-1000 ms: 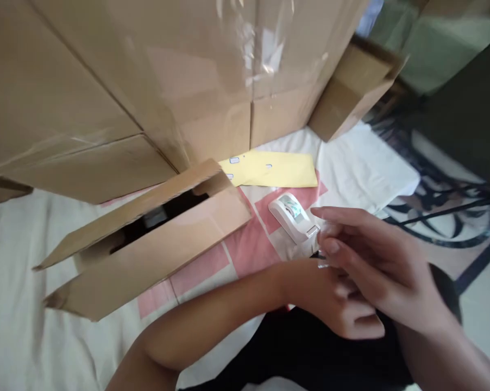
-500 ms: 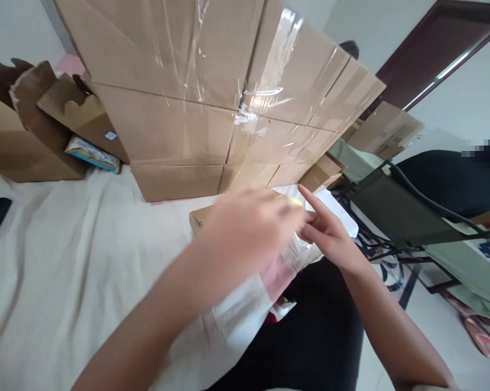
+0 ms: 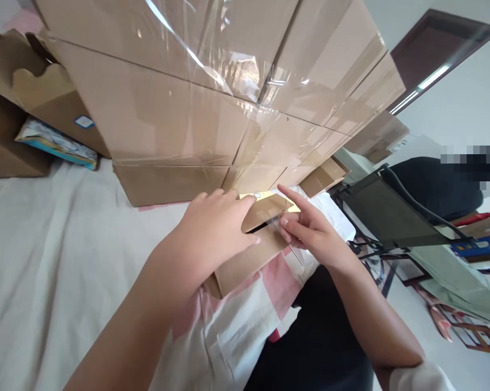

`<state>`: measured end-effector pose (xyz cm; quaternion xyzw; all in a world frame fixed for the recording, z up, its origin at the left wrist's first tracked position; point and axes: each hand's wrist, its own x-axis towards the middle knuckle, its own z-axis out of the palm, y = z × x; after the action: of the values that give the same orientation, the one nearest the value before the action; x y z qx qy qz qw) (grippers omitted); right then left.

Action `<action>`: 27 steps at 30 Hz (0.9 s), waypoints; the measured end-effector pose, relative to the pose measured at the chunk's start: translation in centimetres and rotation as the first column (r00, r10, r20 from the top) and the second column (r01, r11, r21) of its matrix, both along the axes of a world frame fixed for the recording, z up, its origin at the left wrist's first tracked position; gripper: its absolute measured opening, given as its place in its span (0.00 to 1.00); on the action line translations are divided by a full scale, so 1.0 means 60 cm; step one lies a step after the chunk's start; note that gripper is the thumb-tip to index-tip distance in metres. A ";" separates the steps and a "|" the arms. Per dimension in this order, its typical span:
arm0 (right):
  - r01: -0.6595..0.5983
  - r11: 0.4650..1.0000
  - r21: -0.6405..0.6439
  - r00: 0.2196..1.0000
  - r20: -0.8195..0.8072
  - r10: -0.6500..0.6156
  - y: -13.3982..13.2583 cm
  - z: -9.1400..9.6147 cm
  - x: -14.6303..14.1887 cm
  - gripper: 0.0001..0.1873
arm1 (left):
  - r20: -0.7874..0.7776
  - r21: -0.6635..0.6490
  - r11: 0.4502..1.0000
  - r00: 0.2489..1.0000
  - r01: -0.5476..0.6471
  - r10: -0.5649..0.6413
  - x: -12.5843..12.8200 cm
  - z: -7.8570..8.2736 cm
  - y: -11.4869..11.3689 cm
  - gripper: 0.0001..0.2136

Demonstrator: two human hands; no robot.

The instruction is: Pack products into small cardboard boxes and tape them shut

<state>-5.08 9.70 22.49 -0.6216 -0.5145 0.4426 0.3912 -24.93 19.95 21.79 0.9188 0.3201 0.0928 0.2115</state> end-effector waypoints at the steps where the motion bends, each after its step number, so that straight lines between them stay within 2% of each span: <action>1: 0.022 1.000 -0.011 1.000 -0.001 -0.022 -0.001 -0.004 0.000 0.42 | -0.008 -0.002 1.000 1.000 -0.004 0.004 0.001 -0.002 0.001 0.17; 4: 0.058 0.998 -0.036 0.998 0.007 -0.058 -0.004 -0.010 0.000 0.42 | -0.001 -0.073 0.997 1.000 0.028 -0.029 0.008 -0.010 0.006 0.17; 6: 0.061 0.997 -0.043 0.998 0.005 -0.061 -0.006 -0.010 0.000 0.43 | 0.012 -0.155 0.987 0.999 0.047 -0.045 0.015 -0.014 0.011 0.21; 10: 0.096 0.995 -0.022 0.995 0.011 -0.096 -0.009 -0.011 -0.001 0.41 | -0.024 -0.242 0.970 0.999 0.027 -0.033 0.030 -0.019 0.018 0.41; 12: 0.113 0.993 -0.019 0.993 0.023 -0.113 -0.010 -0.013 -0.004 0.40 | -0.055 -0.245 0.970 0.998 0.010 -0.024 0.033 -0.020 0.020 0.45; 19: 0.074 0.997 -0.024 0.997 0.039 -0.073 0.002 -0.014 -0.017 0.39 | -0.003 -0.267 0.964 1.000 0.012 -0.013 0.020 -0.038 0.032 0.27; 27: 0.074 0.991 -0.111 0.976 0.214 -0.049 0.012 -0.006 -0.027 0.36 | -0.011 -0.289 0.957 1.000 -0.001 -0.003 0.018 -0.035 0.028 0.27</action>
<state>-6.68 10.41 22.12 -0.7028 -0.5064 0.3915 0.3104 -23.86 21.66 19.66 0.8787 0.3310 0.0396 0.3416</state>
